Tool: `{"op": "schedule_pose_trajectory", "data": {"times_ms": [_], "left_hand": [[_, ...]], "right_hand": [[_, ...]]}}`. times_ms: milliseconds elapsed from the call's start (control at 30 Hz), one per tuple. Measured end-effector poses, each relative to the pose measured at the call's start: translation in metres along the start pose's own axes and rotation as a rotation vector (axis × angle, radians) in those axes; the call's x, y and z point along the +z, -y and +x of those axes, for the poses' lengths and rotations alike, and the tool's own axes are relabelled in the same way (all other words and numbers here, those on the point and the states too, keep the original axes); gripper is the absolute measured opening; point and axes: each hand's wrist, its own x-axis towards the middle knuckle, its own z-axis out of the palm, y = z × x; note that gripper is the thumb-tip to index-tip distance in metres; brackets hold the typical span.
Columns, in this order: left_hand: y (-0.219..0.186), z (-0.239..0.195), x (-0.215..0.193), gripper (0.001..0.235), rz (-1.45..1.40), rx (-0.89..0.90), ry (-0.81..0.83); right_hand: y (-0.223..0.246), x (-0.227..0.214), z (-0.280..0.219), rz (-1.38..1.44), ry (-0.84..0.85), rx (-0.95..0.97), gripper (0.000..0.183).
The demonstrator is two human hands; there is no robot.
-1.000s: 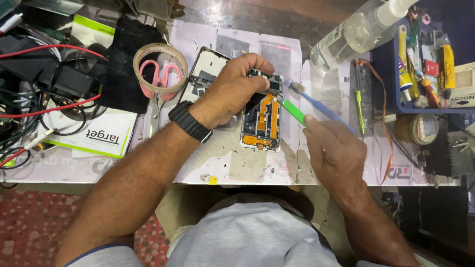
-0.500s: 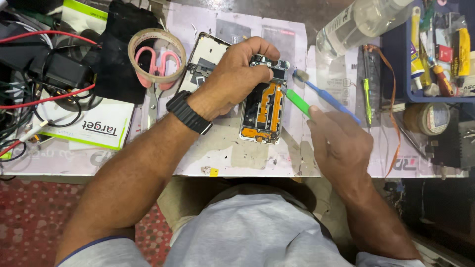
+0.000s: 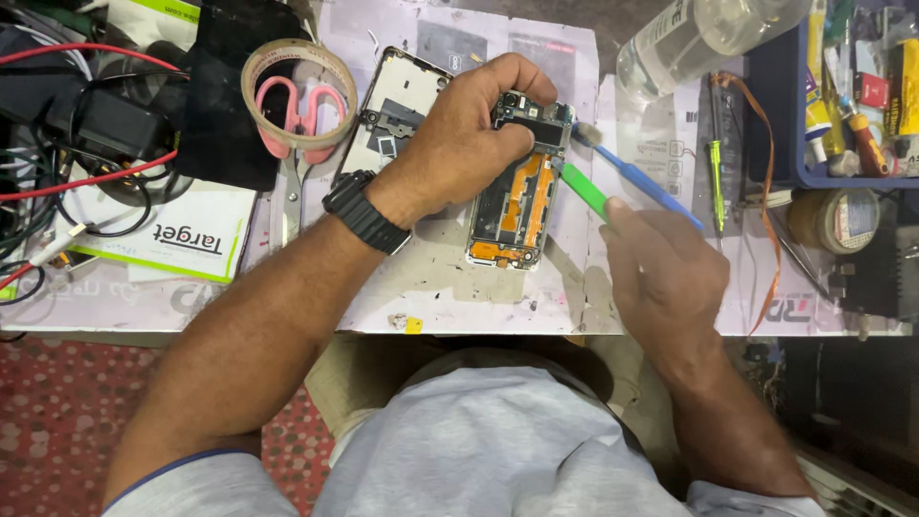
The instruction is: The person disassembles a white smartphone, removes the motherboard, and uses a small brush to clean the internal components. They then reposition the motherboard within the phone chassis.
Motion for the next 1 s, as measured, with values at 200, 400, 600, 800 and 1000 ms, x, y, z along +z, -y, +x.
{"op": "schedule_pose_trajectory", "data": {"times_ms": [200, 400, 600, 800, 1000], "left_hand": [[-0.001, 0.002, 0.002, 0.032, -0.111, -0.023, 0.025], [-0.003, 0.0, -0.003, 0.034, -0.477, -0.13, 0.093], [-0.005, -0.001, -0.006, 0.031, -0.648, -0.032, 0.175], [-0.01, -0.003, -0.008, 0.032, -0.835, -0.086, 0.209], [-0.014, -0.004, -0.01, 0.032, -0.899, -0.109, 0.172]], "right_hand": [[0.0, -0.007, -0.003, 0.05, 0.026, 0.032, 0.036], [-0.012, -0.018, -0.023, 0.471, 0.037, 0.177, 0.03], [-0.04, 0.01, -0.034, 1.323, -0.027, 0.49, 0.037], [-0.059, 0.041, -0.036, 1.52, -0.177, 0.447, 0.029], [-0.057, 0.041, -0.043, 1.302, -0.175, 0.41, 0.025]]}}
